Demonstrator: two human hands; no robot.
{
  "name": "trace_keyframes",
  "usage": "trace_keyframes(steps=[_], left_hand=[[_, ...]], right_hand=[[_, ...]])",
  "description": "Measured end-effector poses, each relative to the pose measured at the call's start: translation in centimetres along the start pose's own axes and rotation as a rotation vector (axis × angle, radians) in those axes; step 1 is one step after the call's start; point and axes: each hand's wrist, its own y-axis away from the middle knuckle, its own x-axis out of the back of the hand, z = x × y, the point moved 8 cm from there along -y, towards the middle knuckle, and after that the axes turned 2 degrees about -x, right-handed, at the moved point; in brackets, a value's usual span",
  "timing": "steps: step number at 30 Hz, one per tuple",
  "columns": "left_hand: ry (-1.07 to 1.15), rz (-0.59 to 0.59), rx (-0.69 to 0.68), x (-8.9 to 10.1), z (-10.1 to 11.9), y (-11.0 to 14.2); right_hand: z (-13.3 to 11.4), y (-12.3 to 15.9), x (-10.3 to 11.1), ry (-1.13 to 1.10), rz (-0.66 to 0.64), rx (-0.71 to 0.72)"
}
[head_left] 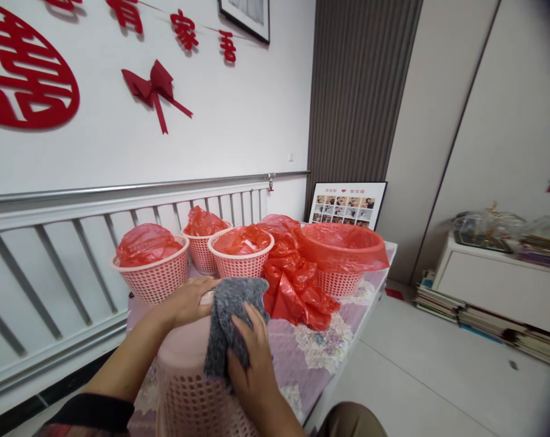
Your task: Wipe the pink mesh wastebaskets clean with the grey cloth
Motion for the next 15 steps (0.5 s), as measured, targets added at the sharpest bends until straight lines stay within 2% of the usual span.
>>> trace_keyframes(steps=[1, 4, 7, 10, 15], left_hand=[[0.010, -0.003, -0.021, 0.1, 0.3, 0.0], [0.038, -0.005, -0.077, 0.5, 1.1, 0.0], [0.047, 0.010, -0.086, 0.7, 1.4, 0.1], [0.024, 0.037, -0.027, 0.9, 1.2, 0.1], [-0.072, 0.191, 0.168, 2.5, 0.0, 1.2]], right_hand=[[-0.3, -2.1, 0.4, -0.030, -0.040, -0.016], [1.2, -7.7, 0.2, -0.126, -0.227, -0.157], [3.5, -11.2, -1.4, -0.259, -0.419, -0.280], [5.2, -12.7, -3.0, -0.369, -0.556, -0.375], [6.2, -12.9, -3.4, -0.425, -0.550, -0.392]])
